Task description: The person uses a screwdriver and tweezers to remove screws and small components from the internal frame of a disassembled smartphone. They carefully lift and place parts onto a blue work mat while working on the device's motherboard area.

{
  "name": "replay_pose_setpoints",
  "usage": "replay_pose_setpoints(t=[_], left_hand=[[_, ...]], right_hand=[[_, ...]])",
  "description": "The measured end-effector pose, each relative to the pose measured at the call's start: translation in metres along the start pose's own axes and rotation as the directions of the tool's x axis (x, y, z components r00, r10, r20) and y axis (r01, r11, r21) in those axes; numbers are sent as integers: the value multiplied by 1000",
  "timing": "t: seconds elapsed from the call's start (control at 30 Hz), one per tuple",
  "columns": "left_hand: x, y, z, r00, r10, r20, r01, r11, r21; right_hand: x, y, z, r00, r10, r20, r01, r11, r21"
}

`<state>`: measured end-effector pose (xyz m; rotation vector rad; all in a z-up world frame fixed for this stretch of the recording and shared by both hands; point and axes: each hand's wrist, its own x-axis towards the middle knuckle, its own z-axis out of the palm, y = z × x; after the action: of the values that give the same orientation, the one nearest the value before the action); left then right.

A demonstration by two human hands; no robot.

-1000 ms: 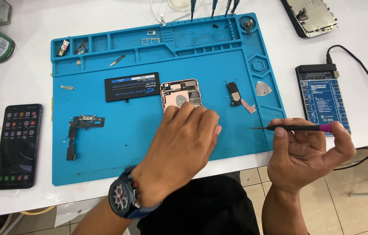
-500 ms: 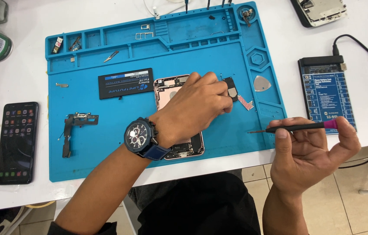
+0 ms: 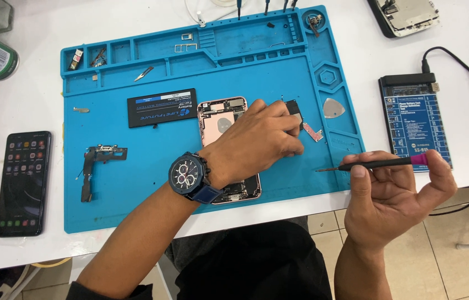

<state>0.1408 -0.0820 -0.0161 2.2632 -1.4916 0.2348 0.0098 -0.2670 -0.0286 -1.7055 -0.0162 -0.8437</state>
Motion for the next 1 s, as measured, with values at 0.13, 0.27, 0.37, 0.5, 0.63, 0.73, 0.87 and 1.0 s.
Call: replay_pose_setpoints(t=[0.13, 0.27, 0.37, 0.5, 0.63, 0.73, 0.87, 1.0], left_hand=[[-1, -2, 0, 1000, -2, 19, 2, 1000, -24], [-1, -2, 1, 1000, -9, 14, 9, 1000, -30], [1, 1, 2, 1000, -12, -13, 12, 1000, -27], [4, 1, 10, 1000, -7, -23, 8, 999, 38], [6, 0, 12, 995, 13, -100, 4, 987, 163], [1, -4, 6, 995, 7, -103, 11, 984, 176], [-10, -11, -10, 995, -54, -79, 66, 985, 161], [-15, -18, -3, 993, -106, -56, 117, 964, 239]], right_hand=[[0, -1, 1, 1000, 17, -16, -16, 999, 29], [0, -1, 1, 1000, 18, -16, -18, 1000, 26], [0, -1, 1, 1000, 15, -13, -15, 1000, 24], [0, 0, 0, 1000, 18, -20, -17, 1000, 18], [-1, 1, 0, 1000, 12, -15, -12, 999, 32], [0, 2, -1, 1000, 4, -11, -4, 999, 43], [-1, 4, -1, 1000, 6, -13, -5, 998, 56], [-1, 5, -2, 1000, -16, 0, 16, 999, 35]])
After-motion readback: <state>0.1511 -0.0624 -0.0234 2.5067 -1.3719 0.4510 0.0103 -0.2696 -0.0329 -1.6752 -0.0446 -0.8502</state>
